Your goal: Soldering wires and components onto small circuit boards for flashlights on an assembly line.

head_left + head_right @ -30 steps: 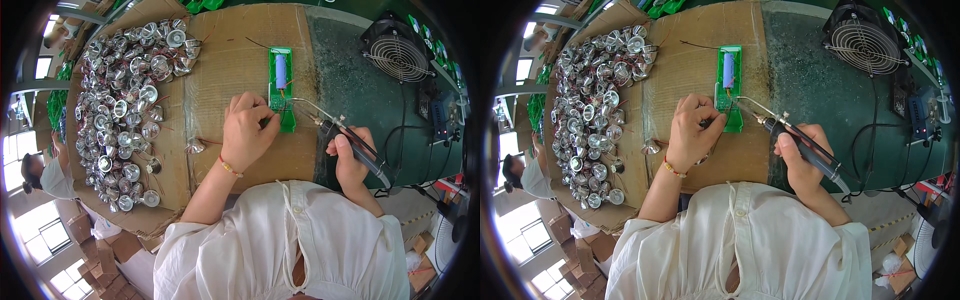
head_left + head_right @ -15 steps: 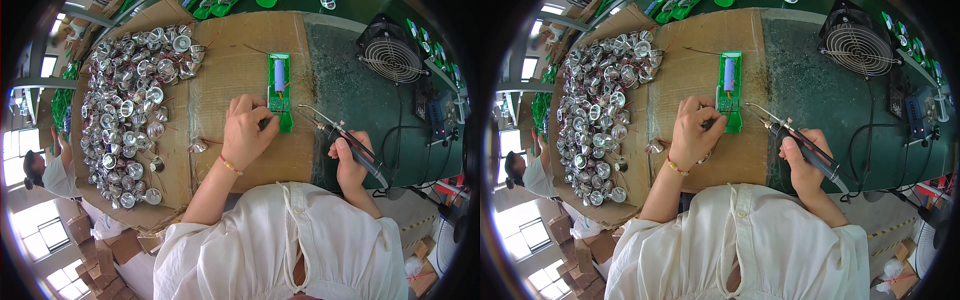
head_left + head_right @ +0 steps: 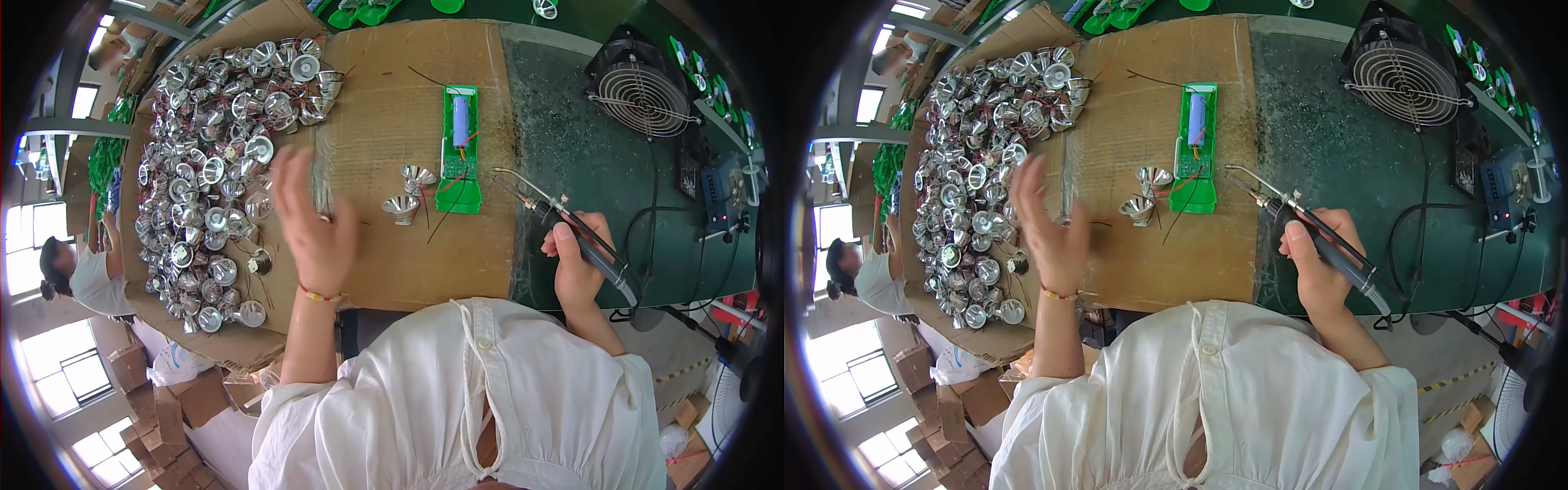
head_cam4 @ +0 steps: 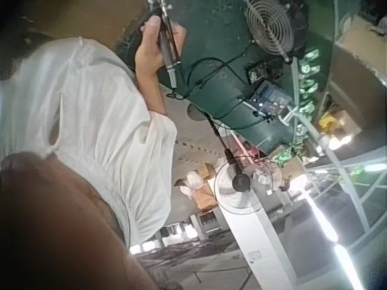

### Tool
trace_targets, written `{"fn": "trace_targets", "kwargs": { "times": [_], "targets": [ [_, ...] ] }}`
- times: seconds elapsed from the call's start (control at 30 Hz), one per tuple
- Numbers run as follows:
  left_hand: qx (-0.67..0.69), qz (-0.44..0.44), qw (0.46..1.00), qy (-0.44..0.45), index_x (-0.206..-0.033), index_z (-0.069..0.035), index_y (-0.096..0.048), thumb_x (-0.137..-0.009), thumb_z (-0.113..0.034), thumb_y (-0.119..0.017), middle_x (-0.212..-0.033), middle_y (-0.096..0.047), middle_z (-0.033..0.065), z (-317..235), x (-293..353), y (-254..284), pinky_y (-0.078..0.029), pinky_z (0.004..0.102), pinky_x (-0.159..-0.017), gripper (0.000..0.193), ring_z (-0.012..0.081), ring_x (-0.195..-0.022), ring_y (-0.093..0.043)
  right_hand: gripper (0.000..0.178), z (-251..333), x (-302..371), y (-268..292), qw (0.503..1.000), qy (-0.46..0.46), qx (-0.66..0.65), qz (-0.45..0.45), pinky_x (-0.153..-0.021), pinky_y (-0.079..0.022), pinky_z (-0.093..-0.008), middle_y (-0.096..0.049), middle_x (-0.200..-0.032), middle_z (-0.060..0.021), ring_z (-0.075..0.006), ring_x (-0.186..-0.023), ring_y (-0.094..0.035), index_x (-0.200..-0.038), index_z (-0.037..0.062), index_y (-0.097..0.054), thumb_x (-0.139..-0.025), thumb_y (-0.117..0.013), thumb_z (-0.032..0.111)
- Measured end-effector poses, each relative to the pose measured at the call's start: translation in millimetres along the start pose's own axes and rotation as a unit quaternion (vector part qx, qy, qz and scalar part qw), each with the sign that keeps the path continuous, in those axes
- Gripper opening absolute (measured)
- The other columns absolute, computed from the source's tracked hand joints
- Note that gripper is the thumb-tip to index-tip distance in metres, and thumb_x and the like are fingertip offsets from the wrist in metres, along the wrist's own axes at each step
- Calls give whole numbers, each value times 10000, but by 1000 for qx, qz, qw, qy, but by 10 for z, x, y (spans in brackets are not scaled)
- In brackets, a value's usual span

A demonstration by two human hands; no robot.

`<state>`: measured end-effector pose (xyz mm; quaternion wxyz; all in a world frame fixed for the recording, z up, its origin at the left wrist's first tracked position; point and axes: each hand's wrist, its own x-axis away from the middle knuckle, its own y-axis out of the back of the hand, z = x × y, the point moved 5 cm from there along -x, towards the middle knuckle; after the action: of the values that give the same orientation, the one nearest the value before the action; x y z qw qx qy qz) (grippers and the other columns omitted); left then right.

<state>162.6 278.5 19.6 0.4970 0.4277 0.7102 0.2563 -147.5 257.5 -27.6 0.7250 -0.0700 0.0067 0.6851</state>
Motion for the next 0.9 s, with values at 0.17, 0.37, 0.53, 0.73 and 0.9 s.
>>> {"fn": "trace_targets", "kwargs": {
  "times": [0.17,0.37,0.53,0.73,0.9],
  "targets": [
    [89,171,981,-12,-1332,-14,-398,-699,33,-567,-1369,-388,208,-333,61,-433,-330,472,-1037,656,391,-1254,-387,147,4,32,9,1000,-3,3,-7,-542,-481,-236,-599,-728,-98,-110,-590,-575,-892,-22,-512,-848,-638,38],
    [-59,-58,996,19,-1309,-7,-422,-707,57,-564,-1346,-417,203,77,-144,-51,-346,465,-1024,622,395,-1227,-415,157,1,18,24,1000,-5,0,-12,-541,-478,-234,-600,-732,-98,-110,-590,-578,-892,-21,-511,-846,-645,46],
    [38,57,993,-97,-1136,-125,-614,-685,9,-676,-1275,-499,143,-146,-81,-263,-371,454,-982,475,368,-1193,-456,165,-3,-24,-29,1000,-4,-4,-6,-546,-486,-235,-599,-725,-93,-112,-593,-582,-893,-21,-512,-846,-651,56],
    [86,98,970,-205,-867,-159,-686,-667,-103,-755,-1115,-598,32,-360,-161,-438,-394,429,-900,219,295,-1145,-501,171,0,-9,-58,1000,-1,-2,1,-544,-489,-239,-601,-726,-95,-112,-592,-582,-888,-19,-514,-850,-655,69],
    [32,131,970,-202,-831,-152,-652,-675,-125,-706,-1085,-586,15,-498,-64,-380,-398,440,-911,168,249,-1124,-505,168,9,-46,-59,1000,1,-7,9,-543,-492,-243,-600,-735,-102,-117,-596,-585,-884,-20,-511,-851,-652,66]
  ]
}}
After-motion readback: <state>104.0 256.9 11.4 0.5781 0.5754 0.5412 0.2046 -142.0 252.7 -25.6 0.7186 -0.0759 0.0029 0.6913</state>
